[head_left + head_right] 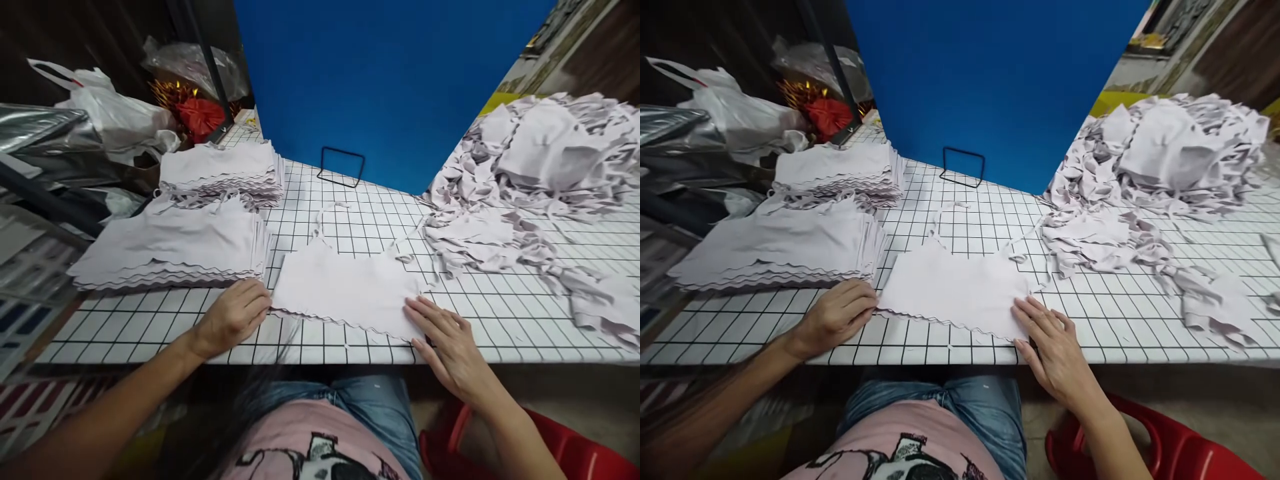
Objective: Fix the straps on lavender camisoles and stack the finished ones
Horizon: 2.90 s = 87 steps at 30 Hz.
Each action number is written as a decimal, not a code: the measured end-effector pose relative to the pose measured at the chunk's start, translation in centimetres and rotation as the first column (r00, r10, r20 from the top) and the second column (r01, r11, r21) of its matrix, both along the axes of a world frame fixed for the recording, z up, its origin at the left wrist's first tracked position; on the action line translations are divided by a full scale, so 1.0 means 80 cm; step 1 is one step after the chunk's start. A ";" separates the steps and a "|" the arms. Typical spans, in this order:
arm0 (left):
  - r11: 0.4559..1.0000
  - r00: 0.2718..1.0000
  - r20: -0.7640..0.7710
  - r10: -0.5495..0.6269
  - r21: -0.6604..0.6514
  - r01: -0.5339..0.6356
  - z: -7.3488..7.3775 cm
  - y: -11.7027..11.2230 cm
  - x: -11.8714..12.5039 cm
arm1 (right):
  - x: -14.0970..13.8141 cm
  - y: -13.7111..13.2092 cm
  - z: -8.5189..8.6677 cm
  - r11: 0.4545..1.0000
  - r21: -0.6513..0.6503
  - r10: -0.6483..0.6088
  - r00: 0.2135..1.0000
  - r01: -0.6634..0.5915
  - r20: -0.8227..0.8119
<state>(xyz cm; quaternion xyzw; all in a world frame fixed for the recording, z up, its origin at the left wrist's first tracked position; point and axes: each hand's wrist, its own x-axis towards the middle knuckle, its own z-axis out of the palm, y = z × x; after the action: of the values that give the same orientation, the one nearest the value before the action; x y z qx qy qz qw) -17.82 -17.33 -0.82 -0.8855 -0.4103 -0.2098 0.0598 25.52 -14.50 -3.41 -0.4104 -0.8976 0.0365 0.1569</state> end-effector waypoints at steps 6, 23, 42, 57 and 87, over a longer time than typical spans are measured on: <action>0.996 1.000 0.024 0.020 -0.088 -0.018 0.005 -0.008 -0.001 | -0.002 -0.007 0.004 1.000 -0.017 -0.023 1.000 0.023 0.018; 0.975 0.979 -0.002 -0.205 -0.084 0.204 -0.022 0.164 0.252 | -0.075 0.228 0.066 0.665 -0.499 -0.623 0.781 0.556 0.039; 0.957 0.980 -0.024 -0.200 -0.217 0.190 -0.039 0.168 0.247 | -0.028 0.072 0.120 0.694 -0.669 -0.049 0.909 -0.267 -0.413; 0.961 0.979 -0.003 -0.203 -0.192 0.199 -0.042 0.173 0.249 | -0.064 0.171 0.061 0.647 -0.704 -0.546 0.823 0.293 -0.159; 0.765 0.846 0.530 0.052 -0.566 0.307 -0.011 0.181 0.243 | -0.081 0.093 0.043 0.475 -0.879 -0.647 0.690 0.034 -0.323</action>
<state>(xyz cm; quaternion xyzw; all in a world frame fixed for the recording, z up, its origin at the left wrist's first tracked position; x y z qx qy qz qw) 1.61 -2.84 -1.74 -0.7901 -0.3930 -0.2931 -0.3679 19.08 -7.09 0.01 -0.5790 -0.5550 0.5481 0.2373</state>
